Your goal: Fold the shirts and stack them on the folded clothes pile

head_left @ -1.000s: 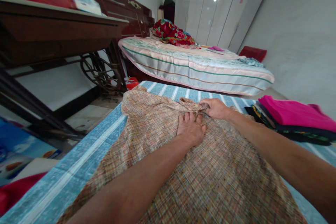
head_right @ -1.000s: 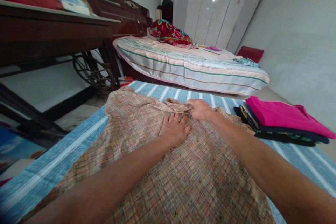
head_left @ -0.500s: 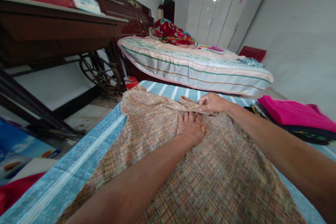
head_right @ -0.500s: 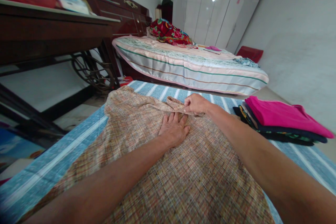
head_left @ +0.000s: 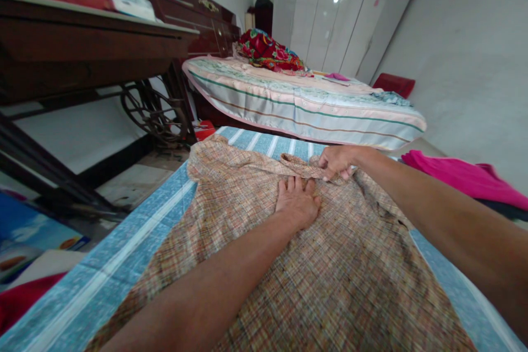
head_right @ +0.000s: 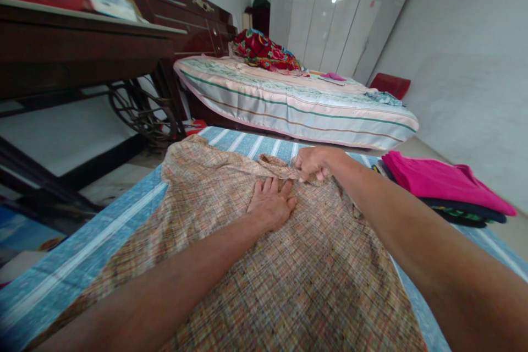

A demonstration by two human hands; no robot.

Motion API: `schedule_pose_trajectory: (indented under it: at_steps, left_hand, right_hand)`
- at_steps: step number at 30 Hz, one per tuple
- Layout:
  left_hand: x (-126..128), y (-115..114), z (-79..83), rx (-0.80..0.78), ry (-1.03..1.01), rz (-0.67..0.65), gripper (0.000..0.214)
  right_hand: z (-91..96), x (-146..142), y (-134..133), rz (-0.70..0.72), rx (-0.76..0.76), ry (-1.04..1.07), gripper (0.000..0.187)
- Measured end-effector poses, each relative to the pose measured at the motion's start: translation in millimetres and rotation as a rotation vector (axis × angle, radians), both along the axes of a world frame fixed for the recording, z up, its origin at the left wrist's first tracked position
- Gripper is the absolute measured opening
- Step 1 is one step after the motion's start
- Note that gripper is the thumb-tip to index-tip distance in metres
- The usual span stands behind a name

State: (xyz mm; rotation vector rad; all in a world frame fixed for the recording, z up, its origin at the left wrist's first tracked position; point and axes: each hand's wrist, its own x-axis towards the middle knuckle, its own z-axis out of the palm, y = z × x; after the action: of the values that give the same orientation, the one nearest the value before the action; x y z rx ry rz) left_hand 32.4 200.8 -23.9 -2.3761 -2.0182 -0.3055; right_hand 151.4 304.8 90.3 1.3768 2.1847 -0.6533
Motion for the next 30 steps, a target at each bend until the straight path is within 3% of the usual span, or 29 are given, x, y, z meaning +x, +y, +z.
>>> schedule_pose_trajectory:
  at_steps: [5,10,14,17,21,24,30]
  left_hand:
    - [-0.3,1.2,-3.1,0.011,-0.005,-0.005,0.055]
    - [-0.7,1.4,-4.9,0.023,-0.012,-0.002,0.055]
    - [-0.5,2.1,-5.0,0.031,-0.010,-0.001,0.055]
    - [-0.3,2.3,-4.1,0.019,-0.009,-0.005,0.055]
    - [-0.3,1.2,-2.3,0.027,0.001,-0.006,0.054]
    - [-0.3,0.3,-1.6,0.040,0.005,-0.008,0.053]
    - [-0.3,-0.4,-1.3,0.045,0.000,-0.015,0.053]
  right_hand:
    - [0.7,-4.6,-6.0,-0.001,0.231,-0.058,0.008]
    - [0.6,-6.4,-9.7,-0.001,0.344,-0.020,0.010]
    - [-5.8,3.9,-8.6,-0.039,0.293,0.035,0.013]
    - [-7.8,13.1,-5.2,-0.095,0.131,0.106,0.023]
    - [-3.5,17.4,-5.5,-0.065,0.000,0.084,0.011]
    - [-2.0,15.1,-7.8,0.019,0.109,0.041,0.007]
    - [-3.4,9.3,-12.1,0.292,0.597,-0.062,0.014]
